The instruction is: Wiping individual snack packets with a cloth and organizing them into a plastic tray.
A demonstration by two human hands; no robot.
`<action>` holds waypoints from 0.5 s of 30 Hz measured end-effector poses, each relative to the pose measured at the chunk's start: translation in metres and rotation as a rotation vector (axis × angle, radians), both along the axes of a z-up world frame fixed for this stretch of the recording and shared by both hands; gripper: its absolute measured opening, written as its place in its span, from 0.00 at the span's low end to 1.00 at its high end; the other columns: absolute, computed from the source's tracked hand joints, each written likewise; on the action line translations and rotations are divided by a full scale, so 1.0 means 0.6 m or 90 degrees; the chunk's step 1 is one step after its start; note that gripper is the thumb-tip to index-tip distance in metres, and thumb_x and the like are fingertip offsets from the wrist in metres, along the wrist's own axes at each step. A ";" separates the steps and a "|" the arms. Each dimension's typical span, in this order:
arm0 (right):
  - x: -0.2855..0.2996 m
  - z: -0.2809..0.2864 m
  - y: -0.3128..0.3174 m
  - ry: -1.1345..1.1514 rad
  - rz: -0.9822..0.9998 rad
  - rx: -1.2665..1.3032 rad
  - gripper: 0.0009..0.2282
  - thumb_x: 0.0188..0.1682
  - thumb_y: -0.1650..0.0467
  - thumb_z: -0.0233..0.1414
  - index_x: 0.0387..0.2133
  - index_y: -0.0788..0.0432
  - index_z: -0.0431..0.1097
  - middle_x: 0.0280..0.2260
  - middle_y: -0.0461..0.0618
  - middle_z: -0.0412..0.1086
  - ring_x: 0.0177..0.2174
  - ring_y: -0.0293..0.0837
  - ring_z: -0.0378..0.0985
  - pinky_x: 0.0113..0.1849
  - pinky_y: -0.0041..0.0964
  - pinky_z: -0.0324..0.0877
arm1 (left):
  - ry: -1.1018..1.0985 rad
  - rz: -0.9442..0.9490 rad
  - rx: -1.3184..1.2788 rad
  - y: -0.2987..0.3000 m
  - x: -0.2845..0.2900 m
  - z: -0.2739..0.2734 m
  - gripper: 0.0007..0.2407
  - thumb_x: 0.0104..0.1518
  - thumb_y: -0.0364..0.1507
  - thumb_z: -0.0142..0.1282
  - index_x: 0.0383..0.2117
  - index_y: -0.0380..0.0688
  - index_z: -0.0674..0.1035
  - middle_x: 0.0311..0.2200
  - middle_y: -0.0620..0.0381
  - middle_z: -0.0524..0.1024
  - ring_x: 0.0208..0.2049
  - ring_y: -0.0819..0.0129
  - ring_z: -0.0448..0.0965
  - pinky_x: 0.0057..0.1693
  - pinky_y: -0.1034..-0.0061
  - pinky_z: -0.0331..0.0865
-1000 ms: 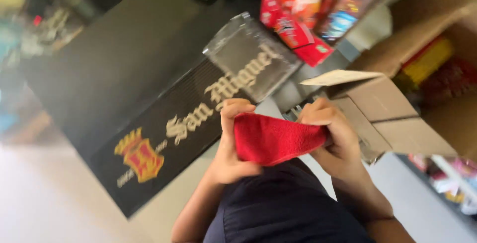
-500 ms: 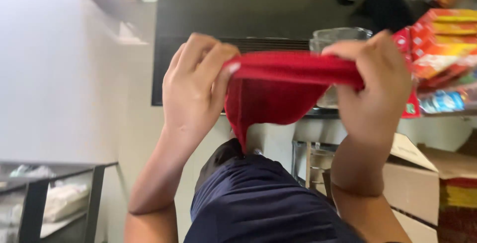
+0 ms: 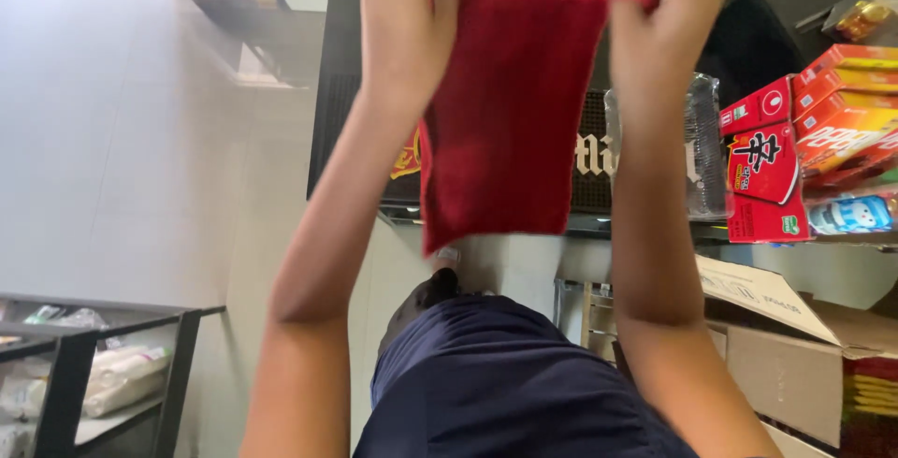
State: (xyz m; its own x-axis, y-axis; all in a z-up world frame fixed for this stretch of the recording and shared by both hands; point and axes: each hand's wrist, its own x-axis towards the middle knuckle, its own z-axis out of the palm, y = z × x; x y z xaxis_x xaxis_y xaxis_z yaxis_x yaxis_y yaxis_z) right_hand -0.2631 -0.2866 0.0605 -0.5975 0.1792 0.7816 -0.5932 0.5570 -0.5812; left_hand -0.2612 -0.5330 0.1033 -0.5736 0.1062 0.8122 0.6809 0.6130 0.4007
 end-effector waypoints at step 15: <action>0.254 -0.156 0.003 -0.509 0.268 0.196 0.22 0.29 0.78 0.53 0.42 0.58 0.72 0.47 0.59 0.64 0.49 0.55 0.61 0.52 0.51 0.59 | -0.658 0.141 -0.056 -0.053 0.241 -0.150 0.15 0.51 0.34 0.66 0.44 0.50 0.78 0.43 0.54 0.72 0.36 0.62 0.80 0.40 0.67 0.75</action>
State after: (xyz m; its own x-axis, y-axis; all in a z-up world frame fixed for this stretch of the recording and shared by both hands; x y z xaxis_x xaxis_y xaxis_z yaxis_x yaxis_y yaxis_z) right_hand -0.1109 -0.2850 -0.0328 -0.9436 -0.3183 0.0907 -0.2706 0.5841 -0.7653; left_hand -0.1164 -0.5647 0.0131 -0.9950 -0.0504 -0.0863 -0.0954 0.7370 0.6691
